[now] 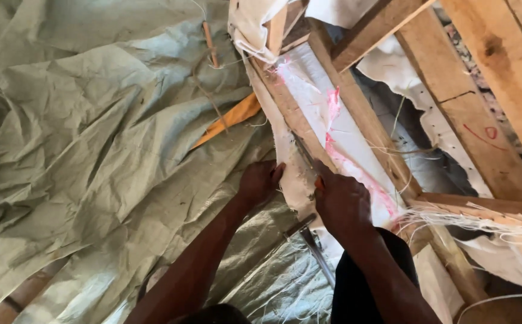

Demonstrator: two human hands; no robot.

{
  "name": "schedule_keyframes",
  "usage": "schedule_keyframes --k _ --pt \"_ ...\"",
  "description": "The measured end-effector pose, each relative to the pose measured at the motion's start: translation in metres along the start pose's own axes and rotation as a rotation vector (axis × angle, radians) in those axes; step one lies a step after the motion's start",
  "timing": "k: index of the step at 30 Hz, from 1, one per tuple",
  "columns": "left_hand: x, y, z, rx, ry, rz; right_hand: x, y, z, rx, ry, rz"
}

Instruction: Removing fabric and staples from the lower edge of a wooden furniture frame using a hammer, pry bar, and scissors

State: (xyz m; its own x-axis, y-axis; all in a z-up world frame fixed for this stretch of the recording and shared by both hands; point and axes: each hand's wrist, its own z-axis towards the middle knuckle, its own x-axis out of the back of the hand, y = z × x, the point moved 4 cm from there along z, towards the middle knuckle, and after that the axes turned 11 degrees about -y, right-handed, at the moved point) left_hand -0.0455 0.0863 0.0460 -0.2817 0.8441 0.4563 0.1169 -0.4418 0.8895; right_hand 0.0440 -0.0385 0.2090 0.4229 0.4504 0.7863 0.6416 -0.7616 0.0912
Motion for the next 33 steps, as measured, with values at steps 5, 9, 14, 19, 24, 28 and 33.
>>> schedule_keyframes --k 5,9,14,19,24,28,33 --pt "-0.003 -0.005 0.002 0.104 -0.021 -0.029 -0.015 -0.014 0.014 -0.036 -0.039 -0.072" --pt "0.002 0.002 -0.002 0.067 0.013 -0.025 -0.001 -0.024 0.026 -0.055 -0.004 0.040" --pt "-0.002 0.001 -0.006 0.051 0.049 0.016 0.055 -0.002 0.042 0.100 -0.100 -0.032" --pt "0.002 0.005 -0.003 0.027 0.064 0.028 0.091 0.011 0.073 0.431 -0.098 -0.305" --pt "-0.005 0.000 -0.006 0.006 0.053 0.030 0.086 0.021 0.079 0.510 -0.181 -0.330" --pt "0.002 0.004 -0.002 0.027 0.019 0.014 0.087 -0.003 0.030 0.390 -0.219 -0.306" --pt "0.005 0.002 -0.005 0.066 0.019 -0.033 0.045 -0.004 0.009 0.193 -0.079 -0.206"
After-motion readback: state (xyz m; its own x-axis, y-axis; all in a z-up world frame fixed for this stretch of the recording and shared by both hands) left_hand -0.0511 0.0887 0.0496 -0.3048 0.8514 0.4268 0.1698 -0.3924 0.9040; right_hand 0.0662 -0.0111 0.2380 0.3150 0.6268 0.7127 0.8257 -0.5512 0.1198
